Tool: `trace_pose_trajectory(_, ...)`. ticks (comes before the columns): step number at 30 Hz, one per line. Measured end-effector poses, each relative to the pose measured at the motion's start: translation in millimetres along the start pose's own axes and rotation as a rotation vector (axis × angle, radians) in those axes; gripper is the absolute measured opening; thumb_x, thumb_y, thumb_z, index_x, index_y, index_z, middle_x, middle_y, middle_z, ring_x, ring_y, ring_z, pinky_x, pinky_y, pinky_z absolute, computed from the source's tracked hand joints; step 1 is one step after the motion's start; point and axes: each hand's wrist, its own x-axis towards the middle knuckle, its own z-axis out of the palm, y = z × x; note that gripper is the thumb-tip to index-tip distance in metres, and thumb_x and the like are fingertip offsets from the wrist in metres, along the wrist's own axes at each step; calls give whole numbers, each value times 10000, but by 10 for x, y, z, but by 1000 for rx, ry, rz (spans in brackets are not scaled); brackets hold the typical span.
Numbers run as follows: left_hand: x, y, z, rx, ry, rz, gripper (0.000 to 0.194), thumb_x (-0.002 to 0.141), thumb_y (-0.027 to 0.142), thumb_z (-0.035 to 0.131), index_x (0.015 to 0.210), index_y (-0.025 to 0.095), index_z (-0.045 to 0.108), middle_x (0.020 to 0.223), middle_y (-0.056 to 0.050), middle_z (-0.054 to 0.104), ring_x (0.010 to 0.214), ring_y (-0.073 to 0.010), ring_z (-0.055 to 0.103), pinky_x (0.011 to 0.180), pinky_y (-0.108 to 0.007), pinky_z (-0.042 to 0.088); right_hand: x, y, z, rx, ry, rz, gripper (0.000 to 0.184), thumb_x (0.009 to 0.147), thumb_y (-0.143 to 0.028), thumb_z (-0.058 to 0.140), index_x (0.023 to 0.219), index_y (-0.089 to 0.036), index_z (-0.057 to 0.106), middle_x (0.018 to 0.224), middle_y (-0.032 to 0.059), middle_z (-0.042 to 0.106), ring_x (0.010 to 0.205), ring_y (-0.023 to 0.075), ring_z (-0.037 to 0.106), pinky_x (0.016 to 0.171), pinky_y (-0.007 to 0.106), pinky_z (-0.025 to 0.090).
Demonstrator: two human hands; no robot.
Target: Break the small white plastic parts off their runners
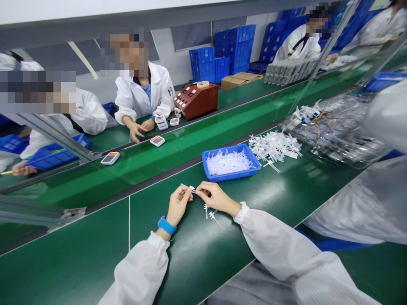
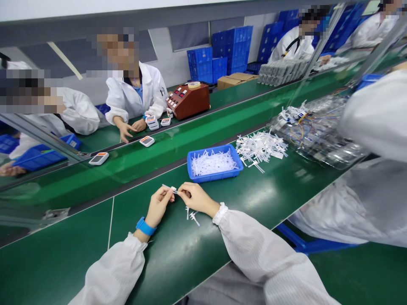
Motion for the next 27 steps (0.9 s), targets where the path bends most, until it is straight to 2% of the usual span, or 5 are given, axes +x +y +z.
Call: trace_pose_trajectory(27,7,-44,-16,28,-16,12,279,810,427,616,720,167,567,603,24,545,564,-105,511,580,-233,441,-23,37,58,16,7,28,191,901,-230,478,754,-162,579,736,4,551,631,105,485,593,227,387)
